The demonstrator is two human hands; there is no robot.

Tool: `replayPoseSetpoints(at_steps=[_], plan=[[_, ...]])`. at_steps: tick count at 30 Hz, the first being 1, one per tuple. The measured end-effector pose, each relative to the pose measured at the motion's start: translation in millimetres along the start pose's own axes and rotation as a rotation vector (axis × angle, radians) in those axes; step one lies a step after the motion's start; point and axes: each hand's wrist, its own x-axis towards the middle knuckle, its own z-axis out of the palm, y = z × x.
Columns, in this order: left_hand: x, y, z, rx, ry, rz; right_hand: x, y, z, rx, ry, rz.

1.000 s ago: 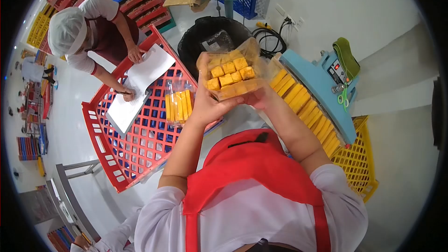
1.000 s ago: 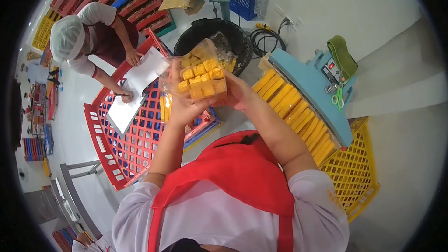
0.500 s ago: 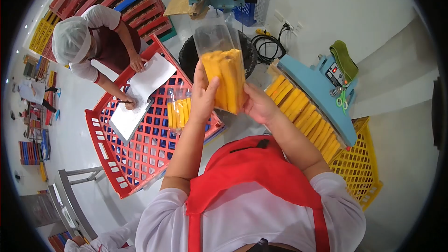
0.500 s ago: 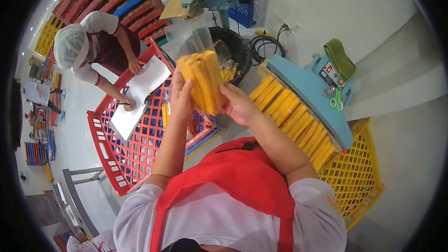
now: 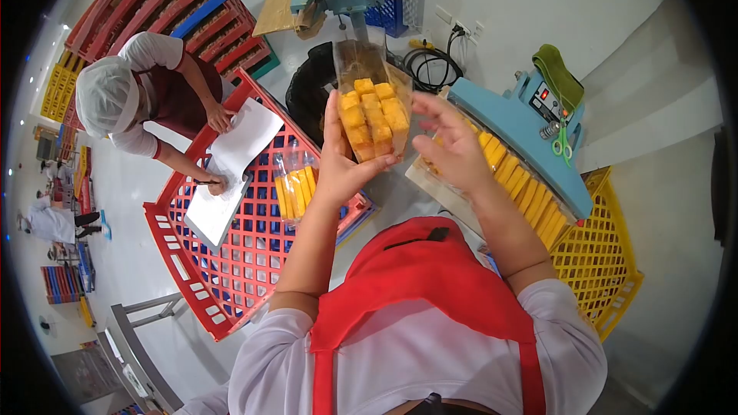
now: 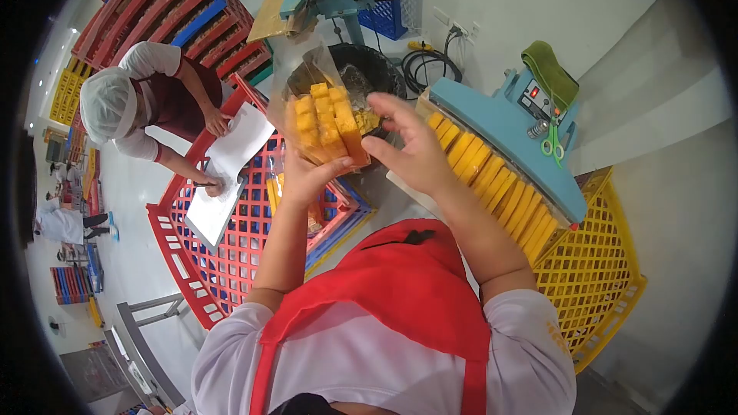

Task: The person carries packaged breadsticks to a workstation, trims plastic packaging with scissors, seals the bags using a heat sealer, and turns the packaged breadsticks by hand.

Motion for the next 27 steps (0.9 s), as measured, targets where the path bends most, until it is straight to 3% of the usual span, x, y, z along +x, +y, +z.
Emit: replayPoseSetpoints(at_steps=[2, 3, 5, 6, 8, 9, 11, 12, 14, 16, 18, 21, 23, 25, 27], plan=[[-3, -6, -5, 0.035, 0.011, -0.048, 6, -35, -4, -0.258, 0.06, -0.294], [-4, -6, -6, 0.034, 0.016, -0.045, 10, -53, -4, -0.258, 0.054, -0.295], [-3, -6, -10, -0.036, -0.068, -0.046, 18, -86, -2, -0.638, -0.012, -0.606], [-3, -5, -13, -0.036, -0.063, -0.044, 22, -96, 1, -0.637, -0.017, -0.607], [-2, -4, -19, 0.024, -0.226, -0.05, 33, -108, 5, -0.981, -0.159, -0.739], [-2, -4, -20, 0.022, -0.225, -0.048, 39, -112, 1, -0.983, -0.161, -0.74], [-1, -4, -23, -0.065, -0.351, -0.149, 51, -117, -8, -1.033, -0.452, -0.394], [2, -12, -29, -0.096, -0.386, -0.135, 55, -117, -7, -1.036, -0.454, -0.398], [8, -25, -34, -0.165, -0.362, -0.134, 63, -111, -1, -0.749, -0.338, -0.067], [11, -44, -39, -0.232, -0.35, -0.135, 71, -101, 7, -0.801, -0.277, -0.132], [17, -64, -37, -0.357, -0.157, -0.373, 79, -91, 13, -0.857, -0.198, -0.19], [19, -77, -19, -0.586, -0.052, -0.475, 88, -84, 24, -0.92, -0.105, -0.226], [20, -84, -12, -0.684, -0.055, -0.5, 94, -84, 32, -0.905, -0.049, -0.259], [22, -95, -4, -1.059, 0.113, -0.506, 99, -85, 36, -0.871, -0.022, -0.274], [28, -89, 5, -1.053, 0.203, -0.488, 104, -90, 37, -0.818, 0.019, -0.239]])
